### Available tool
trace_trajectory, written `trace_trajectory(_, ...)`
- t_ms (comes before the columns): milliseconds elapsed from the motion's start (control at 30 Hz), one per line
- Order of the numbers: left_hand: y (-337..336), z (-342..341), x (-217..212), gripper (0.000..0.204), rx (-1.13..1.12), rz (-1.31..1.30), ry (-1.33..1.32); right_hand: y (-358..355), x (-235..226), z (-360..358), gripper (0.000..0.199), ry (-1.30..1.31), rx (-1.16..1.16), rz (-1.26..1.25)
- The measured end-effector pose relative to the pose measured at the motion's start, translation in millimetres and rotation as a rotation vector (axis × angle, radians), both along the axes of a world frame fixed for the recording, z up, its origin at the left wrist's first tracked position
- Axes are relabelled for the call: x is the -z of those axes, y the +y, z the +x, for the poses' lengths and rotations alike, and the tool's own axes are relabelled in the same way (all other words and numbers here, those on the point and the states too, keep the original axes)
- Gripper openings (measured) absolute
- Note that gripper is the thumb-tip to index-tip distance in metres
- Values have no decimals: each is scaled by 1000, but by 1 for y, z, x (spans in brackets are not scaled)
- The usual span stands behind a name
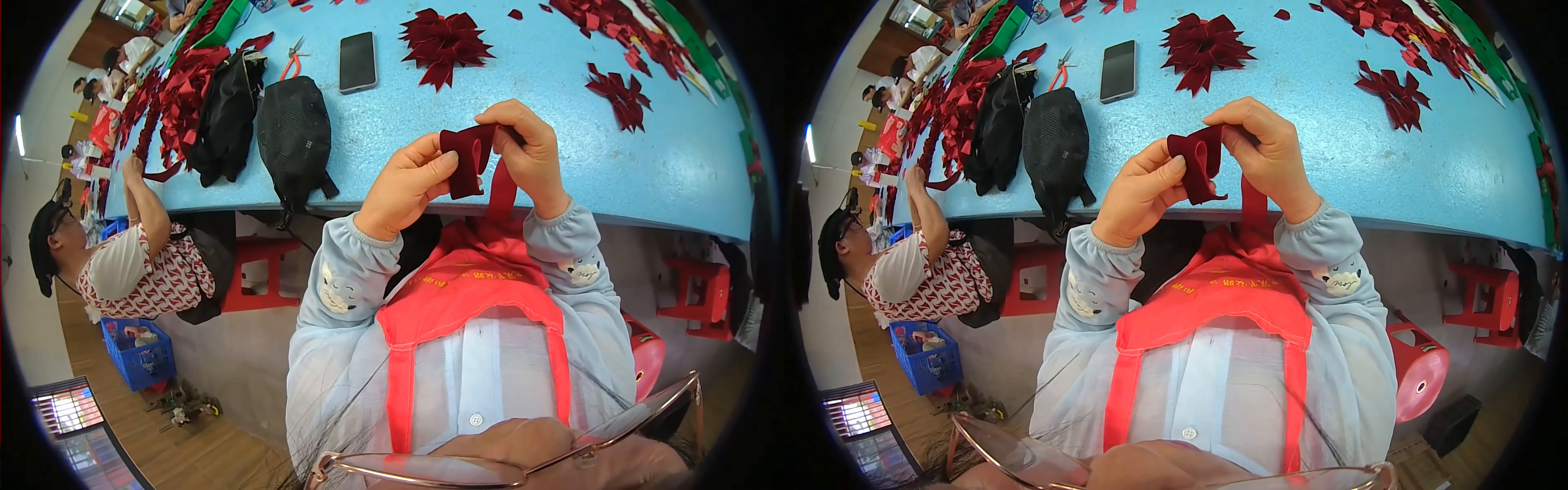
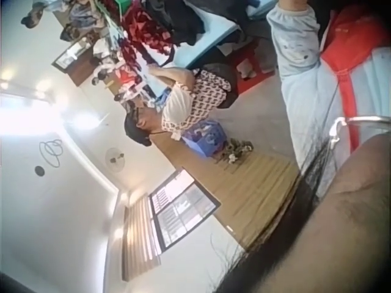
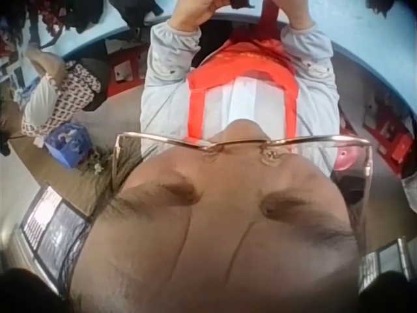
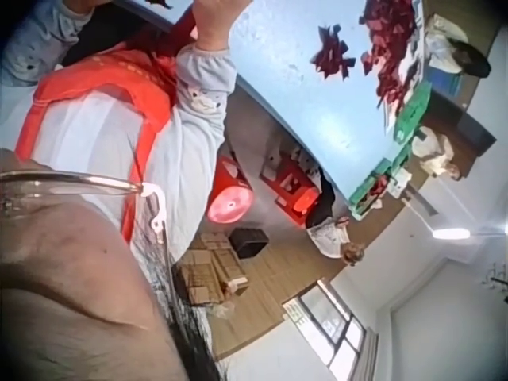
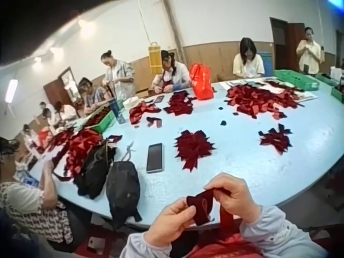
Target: Assemble red fabric bows by folding and securing small fabric pieces at a workstation.
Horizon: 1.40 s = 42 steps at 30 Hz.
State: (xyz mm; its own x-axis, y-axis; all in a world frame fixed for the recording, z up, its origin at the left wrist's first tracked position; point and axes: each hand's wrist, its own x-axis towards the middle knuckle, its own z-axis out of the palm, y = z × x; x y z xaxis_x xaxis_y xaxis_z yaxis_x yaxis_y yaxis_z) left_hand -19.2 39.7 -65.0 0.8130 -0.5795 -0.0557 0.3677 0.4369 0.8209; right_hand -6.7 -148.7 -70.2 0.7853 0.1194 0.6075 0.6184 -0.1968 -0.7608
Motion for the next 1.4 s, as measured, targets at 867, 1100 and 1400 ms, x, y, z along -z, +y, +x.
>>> trace_trajectory(867,-10,-7,9,28,-17,-153,92,-2,-1,-12,19,-100,37,-39)
trace_trajectory(1100,-9,-5,11,26,-21,-172,126,1,3,-12,17,-89,52,-35)
trace_trajectory(1400,-18,9,28,26,-102,-228,261,-1,27,4,14,159,-4,58)
